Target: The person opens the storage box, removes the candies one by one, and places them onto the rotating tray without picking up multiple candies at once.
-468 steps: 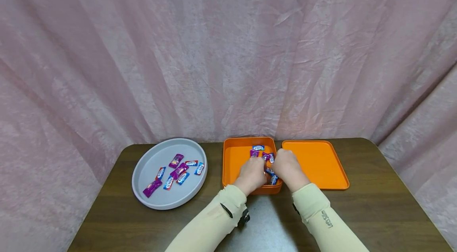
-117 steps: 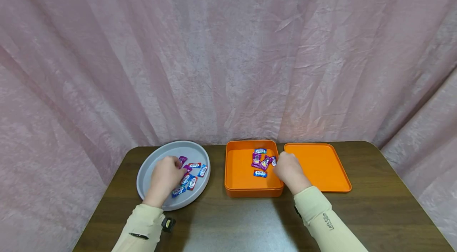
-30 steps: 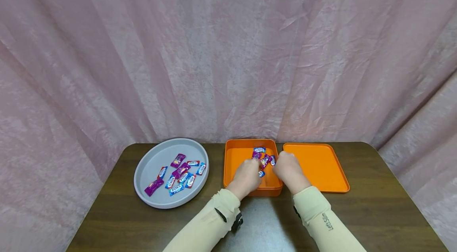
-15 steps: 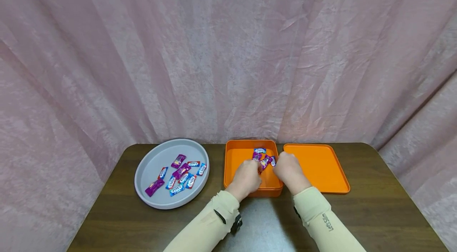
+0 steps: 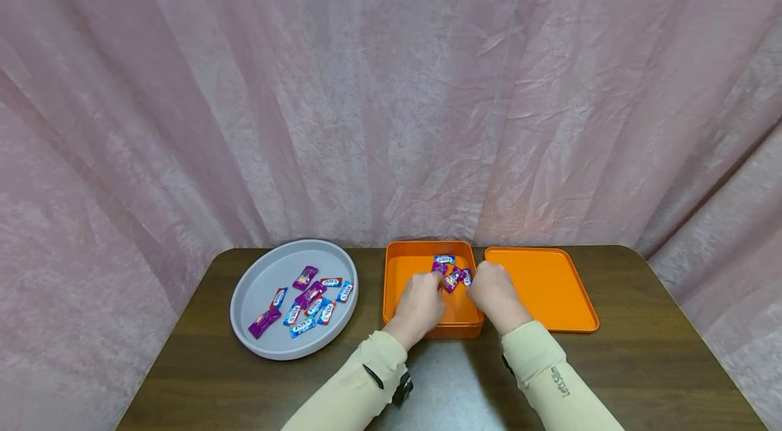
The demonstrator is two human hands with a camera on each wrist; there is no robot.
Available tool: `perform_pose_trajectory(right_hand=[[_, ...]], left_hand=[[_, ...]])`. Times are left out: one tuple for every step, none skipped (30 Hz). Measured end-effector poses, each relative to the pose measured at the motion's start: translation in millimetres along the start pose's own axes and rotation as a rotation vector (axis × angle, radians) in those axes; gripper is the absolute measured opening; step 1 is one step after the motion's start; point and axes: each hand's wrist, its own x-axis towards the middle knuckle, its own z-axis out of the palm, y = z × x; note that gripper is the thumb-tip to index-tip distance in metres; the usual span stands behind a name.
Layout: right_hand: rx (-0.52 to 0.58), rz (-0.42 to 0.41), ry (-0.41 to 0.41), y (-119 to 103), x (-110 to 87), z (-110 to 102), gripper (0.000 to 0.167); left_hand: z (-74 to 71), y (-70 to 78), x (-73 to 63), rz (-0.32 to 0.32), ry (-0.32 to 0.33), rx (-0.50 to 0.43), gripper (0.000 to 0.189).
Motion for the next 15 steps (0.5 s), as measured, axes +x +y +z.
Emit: perform_pose_trajectory(right_hand=[[0.001, 0.005, -0.004, 0, 0.1, 0, 0.024], [0.003, 0.008, -0.008, 0, 0.4, 1, 0.025], [0.001, 0.01, -0.01, 0, 0.5, 1, 0.026], [-0.003, 0.009, -0.009, 1, 0.9, 1, 0.027], [-0.006, 0.008, -0.009, 1, 1.1, 1, 0.027], [-0.009, 0.007, -0.005, 1, 1.3, 1, 0.027], [-0.011, 0.006, -0.002, 1, 1.5, 1, 0.027], [-0.012, 0.003, 0.0, 1, 1.5, 1, 0.026], [-0.012, 0.002, 0.003, 1, 1.6, 1, 0.026], [-0.01, 0.0, 0.003, 1, 2.1, 1, 0.026], [-0.008, 0.001, 0.003, 1, 2.3, 1, 0.026], [-0.007, 0.0, 0.004, 1, 2.3, 1, 0.026], [-0.006, 0.0, 0.005, 1, 2.2, 1, 0.026], [-0.007, -0.003, 0.007, 1, 2.3, 1, 0.025], [-0.008, -0.005, 0.011, 1, 2.3, 1, 0.024]], left_hand=[[-0.6, -0.7, -0.4, -0.004, 0.014, -0.011, 0.016], [-1.3, -1.6, -0.6, -0.007, 0.031, -0.015, 0.016], [-2.2, -2.7, -0.9, -0.012, 0.046, -0.018, 0.017], [-3.4, -3.8, -1.3, -0.016, 0.062, -0.015, 0.018], [-4.6, -4.9, -1.5, -0.017, 0.08, -0.01, 0.018], [-5.9, -6.2, -1.6, -0.017, 0.094, -0.009, 0.018], [-7.4, -7.5, -1.8, -0.011, 0.11, -0.005, 0.018], [-9.1, -8.9, -2.0, -0.007, 0.123, -0.008, 0.017], [-10.7, -10.2, -2.4, -0.005, 0.133, -0.013, 0.017], [-12.8, -11.1, -2.7, -0.001, 0.143, -0.019, 0.016], [-14.9, -12.3, -2.9, 0.0, 0.149, -0.028, 0.015], [-17.3, -13.1, -3.4, -0.001, 0.154, -0.036, 0.015], [-19.7, -14.0, -4.1, -0.006, 0.159, -0.043, 0.015], [-21.8, -15.1, -4.3, -0.012, 0.162, -0.043, 0.014], [-23.9, -16.0, -4.7, -0.018, 0.17, -0.042, 0.013]])
